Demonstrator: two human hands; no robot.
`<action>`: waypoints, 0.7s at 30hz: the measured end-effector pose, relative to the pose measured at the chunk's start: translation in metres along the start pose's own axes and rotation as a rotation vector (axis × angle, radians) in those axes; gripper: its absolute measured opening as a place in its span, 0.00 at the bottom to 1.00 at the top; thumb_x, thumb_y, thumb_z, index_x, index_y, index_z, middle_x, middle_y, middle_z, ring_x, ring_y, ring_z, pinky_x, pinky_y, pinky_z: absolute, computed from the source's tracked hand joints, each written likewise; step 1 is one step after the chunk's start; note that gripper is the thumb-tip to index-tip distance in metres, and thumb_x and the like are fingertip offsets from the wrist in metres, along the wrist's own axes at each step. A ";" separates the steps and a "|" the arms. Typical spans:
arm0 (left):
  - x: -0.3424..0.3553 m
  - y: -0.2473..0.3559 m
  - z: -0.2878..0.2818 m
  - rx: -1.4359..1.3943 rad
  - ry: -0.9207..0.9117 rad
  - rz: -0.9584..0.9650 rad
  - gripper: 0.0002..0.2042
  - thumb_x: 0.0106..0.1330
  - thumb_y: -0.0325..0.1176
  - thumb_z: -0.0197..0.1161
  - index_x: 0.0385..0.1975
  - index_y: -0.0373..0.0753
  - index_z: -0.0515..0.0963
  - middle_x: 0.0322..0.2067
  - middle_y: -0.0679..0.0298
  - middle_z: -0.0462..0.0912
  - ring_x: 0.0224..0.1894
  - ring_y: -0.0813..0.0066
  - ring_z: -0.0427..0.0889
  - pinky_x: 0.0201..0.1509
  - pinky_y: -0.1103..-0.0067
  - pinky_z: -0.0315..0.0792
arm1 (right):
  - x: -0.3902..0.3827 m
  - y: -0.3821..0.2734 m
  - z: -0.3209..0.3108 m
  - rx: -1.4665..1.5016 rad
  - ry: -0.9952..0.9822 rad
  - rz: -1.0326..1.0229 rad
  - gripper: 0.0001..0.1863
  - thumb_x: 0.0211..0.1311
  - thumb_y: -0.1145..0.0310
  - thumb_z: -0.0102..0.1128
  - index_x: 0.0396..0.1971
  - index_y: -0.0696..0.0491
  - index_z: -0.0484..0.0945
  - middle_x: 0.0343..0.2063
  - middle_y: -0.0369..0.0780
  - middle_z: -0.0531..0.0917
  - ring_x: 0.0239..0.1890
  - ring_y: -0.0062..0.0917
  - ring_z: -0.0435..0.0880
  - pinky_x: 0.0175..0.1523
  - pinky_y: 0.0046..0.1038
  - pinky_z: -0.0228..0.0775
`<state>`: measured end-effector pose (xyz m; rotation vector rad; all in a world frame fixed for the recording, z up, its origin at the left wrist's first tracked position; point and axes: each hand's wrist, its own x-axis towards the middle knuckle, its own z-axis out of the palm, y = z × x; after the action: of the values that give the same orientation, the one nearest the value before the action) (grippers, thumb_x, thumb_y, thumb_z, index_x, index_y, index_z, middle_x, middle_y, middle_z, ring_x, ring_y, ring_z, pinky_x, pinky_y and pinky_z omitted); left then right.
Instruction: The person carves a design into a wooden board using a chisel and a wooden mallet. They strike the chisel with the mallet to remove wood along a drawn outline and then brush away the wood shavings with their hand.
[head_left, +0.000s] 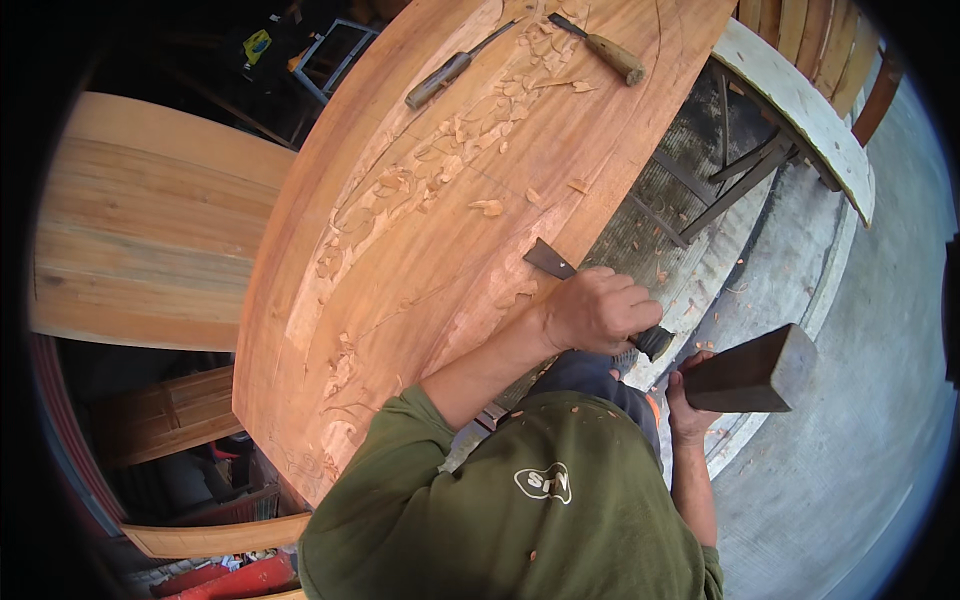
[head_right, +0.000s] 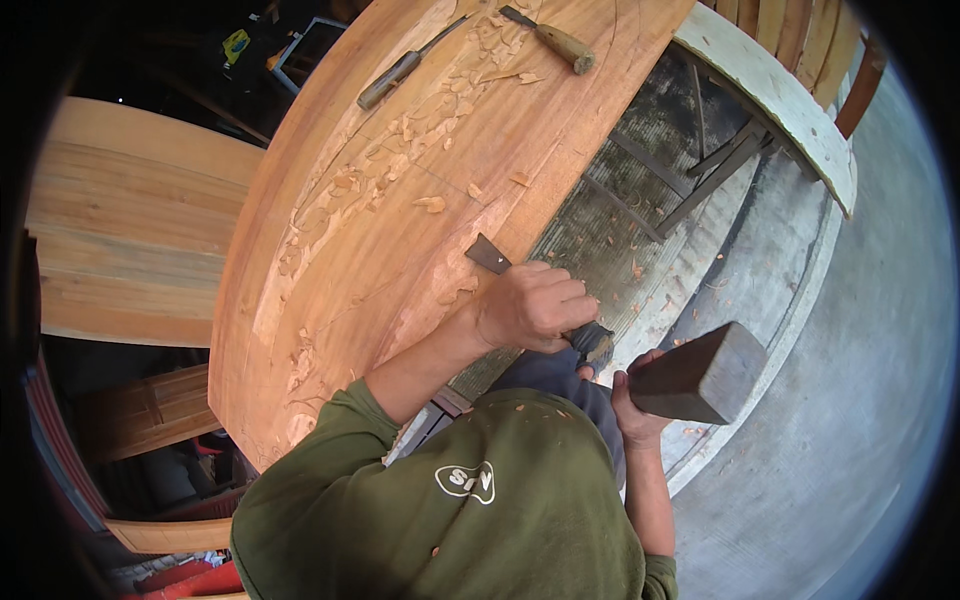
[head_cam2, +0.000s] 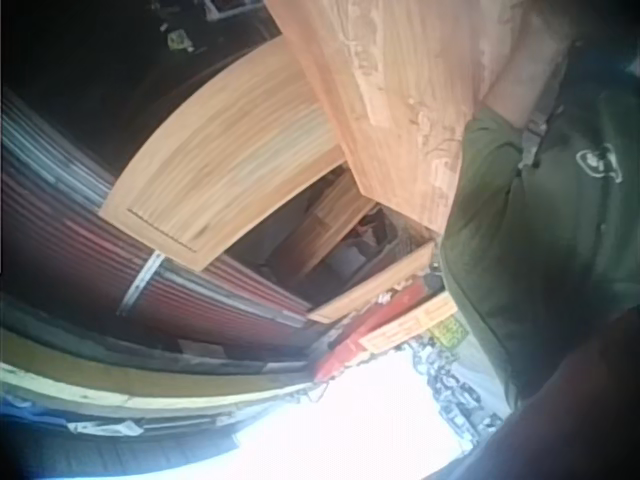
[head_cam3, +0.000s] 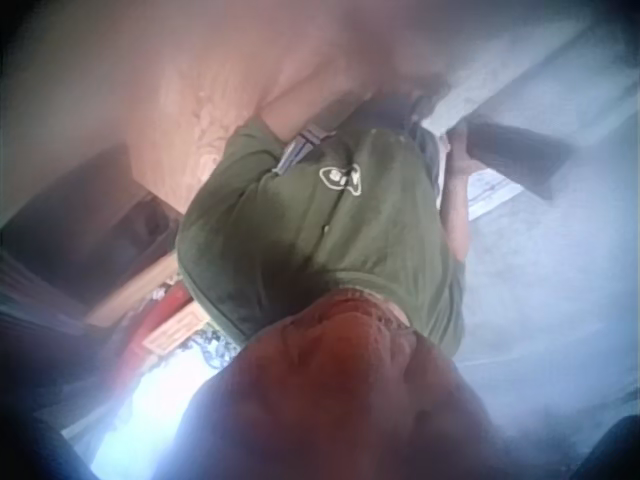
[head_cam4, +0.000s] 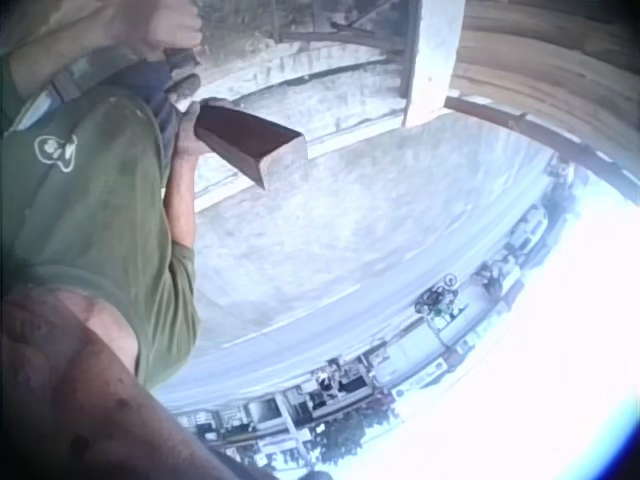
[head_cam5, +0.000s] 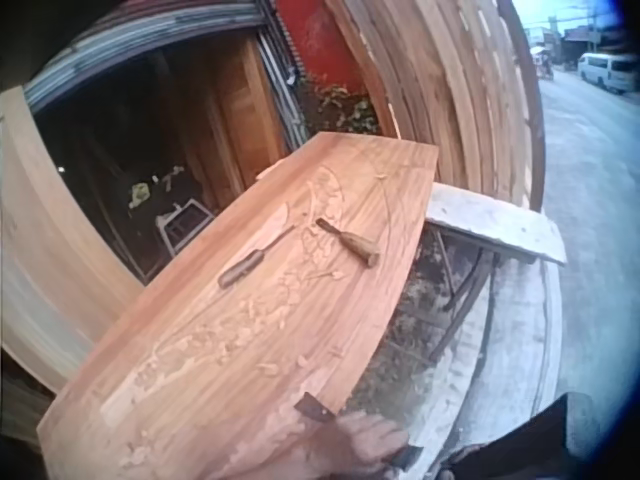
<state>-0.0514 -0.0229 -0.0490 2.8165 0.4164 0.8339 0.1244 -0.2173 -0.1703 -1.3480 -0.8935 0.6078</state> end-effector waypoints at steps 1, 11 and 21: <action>0.000 0.000 0.000 0.001 -0.014 -0.006 0.14 0.39 0.35 0.71 0.27 0.46 0.76 0.22 0.70 0.70 0.25 0.70 0.77 0.28 0.71 0.69 | 0.005 -0.016 0.001 0.310 0.083 0.032 0.34 0.61 0.70 0.77 0.63 0.58 0.69 0.41 0.39 0.79 0.42 0.28 0.81 0.53 0.34 0.77; -0.007 0.000 0.006 0.015 -0.092 0.005 0.14 0.40 0.34 0.71 0.26 0.46 0.74 0.22 0.69 0.72 0.27 0.68 0.79 0.30 0.70 0.72 | -0.019 0.007 -0.003 -0.044 -0.073 0.265 0.32 0.58 0.74 0.76 0.58 0.59 0.66 0.35 0.39 0.82 0.35 0.25 0.82 0.46 0.32 0.79; -0.003 -0.003 -0.011 -0.083 -0.070 -0.006 0.15 0.38 0.34 0.73 0.29 0.45 0.78 0.23 0.69 0.76 0.27 0.65 0.81 0.30 0.69 0.74 | -0.015 0.007 0.009 -0.053 -0.010 0.145 0.29 0.56 0.69 0.79 0.54 0.58 0.72 0.44 0.42 0.81 0.43 0.27 0.82 0.52 0.29 0.76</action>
<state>-0.0606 -0.0201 -0.0426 2.7572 0.3702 0.7322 0.1091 -0.2235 -0.1803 -1.4678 -0.8297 0.7073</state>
